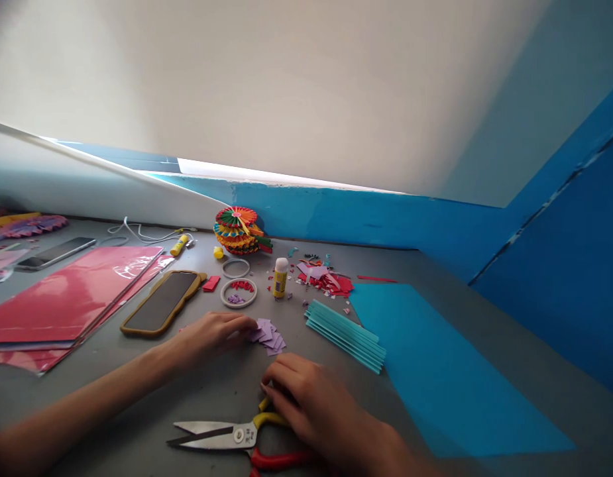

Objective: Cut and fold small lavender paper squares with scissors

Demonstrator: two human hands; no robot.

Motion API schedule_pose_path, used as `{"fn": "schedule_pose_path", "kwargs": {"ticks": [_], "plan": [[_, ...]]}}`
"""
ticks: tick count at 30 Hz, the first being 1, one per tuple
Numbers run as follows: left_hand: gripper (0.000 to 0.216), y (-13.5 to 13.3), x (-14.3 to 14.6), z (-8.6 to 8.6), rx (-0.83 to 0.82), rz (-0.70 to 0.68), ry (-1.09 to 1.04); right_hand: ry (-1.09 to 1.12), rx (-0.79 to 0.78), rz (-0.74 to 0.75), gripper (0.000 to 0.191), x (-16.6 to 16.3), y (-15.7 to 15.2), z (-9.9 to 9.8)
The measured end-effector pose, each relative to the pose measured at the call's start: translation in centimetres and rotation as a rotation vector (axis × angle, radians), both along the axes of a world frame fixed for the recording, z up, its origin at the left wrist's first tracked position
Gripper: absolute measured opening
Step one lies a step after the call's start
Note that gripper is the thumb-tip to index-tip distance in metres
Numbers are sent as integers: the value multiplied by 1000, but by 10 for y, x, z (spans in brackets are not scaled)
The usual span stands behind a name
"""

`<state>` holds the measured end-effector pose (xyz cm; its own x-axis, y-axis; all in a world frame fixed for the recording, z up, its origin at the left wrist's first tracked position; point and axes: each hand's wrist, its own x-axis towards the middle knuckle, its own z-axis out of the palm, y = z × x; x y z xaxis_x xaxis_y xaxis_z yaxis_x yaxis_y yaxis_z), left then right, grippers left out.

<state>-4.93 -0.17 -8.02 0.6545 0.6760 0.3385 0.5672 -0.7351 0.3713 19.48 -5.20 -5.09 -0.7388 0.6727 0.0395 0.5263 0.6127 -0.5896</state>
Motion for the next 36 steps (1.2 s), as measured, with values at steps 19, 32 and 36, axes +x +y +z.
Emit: {"fn": "schedule_pose_path", "kwargs": {"ticks": [19,32,36], "plan": [[17,0,1,-8,-38,137,1,33,-9,-27,14,-1,-3,-3],[14,-1,-6,7,-165,96,-109,25,-40,-29,14,-1,-3,0],[19,-6,-3,14,-181,160,-194,140,-45,-67,17,-2,-3,-2]]}}
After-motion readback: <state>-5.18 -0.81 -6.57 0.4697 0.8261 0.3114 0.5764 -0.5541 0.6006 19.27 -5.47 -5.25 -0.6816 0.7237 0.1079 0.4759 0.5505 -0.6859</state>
